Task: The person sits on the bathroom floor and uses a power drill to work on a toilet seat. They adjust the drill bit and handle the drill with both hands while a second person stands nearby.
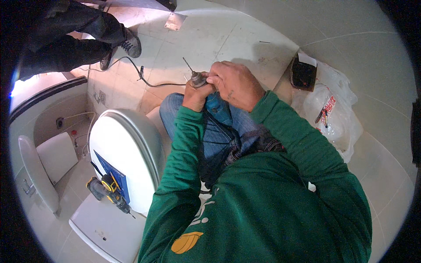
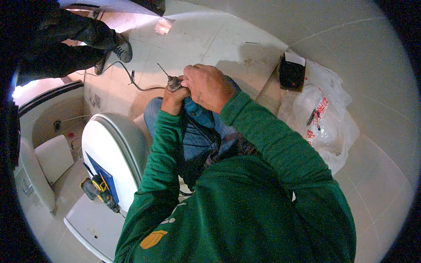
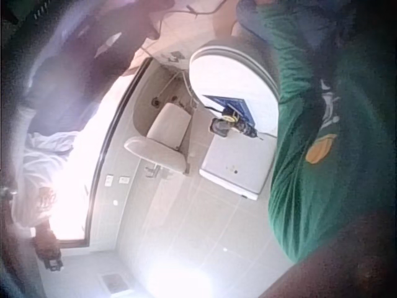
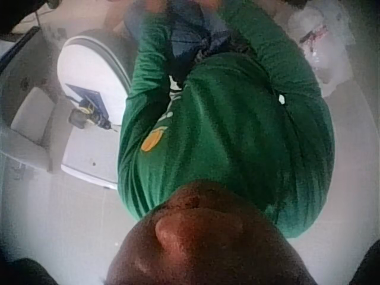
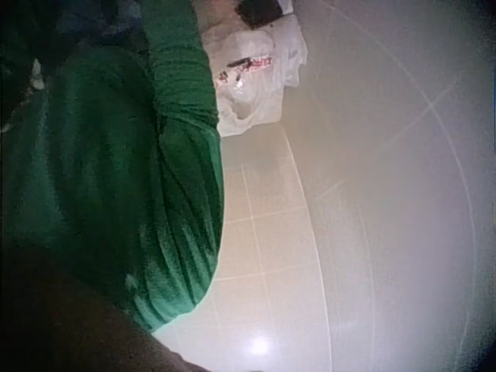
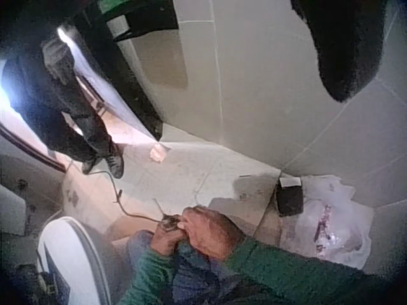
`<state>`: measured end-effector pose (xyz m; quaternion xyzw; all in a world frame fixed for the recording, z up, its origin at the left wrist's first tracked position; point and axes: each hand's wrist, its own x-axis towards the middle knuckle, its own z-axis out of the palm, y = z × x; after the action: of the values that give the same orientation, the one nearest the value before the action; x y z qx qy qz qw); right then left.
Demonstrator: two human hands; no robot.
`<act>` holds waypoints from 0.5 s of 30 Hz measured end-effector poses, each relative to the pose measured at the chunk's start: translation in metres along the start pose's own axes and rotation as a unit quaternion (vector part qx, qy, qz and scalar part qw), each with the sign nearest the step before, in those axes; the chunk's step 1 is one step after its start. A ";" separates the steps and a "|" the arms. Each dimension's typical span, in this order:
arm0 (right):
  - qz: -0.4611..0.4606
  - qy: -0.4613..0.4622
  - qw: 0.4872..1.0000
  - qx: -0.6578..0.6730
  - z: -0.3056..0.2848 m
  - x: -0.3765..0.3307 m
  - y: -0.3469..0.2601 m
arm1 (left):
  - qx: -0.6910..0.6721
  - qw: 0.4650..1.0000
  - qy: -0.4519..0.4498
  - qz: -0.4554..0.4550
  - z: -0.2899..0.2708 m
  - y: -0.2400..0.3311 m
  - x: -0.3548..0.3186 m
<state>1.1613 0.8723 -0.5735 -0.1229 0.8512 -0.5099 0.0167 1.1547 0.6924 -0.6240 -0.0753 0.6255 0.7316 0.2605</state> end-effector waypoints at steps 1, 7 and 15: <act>-0.012 -0.001 1.000 -0.010 0.000 0.002 0.002 | 0.016 1.000 0.013 0.009 0.003 0.001 -0.001; -0.043 0.011 0.995 -0.087 0.001 0.004 -0.005 | 0.111 0.987 0.109 0.041 0.026 0.005 -0.004; -0.077 0.007 0.995 -0.065 0.007 0.018 0.024 | 0.153 0.972 0.162 0.074 0.029 -0.001 -0.001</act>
<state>1.1405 0.8725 -0.5960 -0.1849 0.8706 -0.4544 -0.0366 1.1622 0.7197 -0.6190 -0.1058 0.7675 0.6227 0.1095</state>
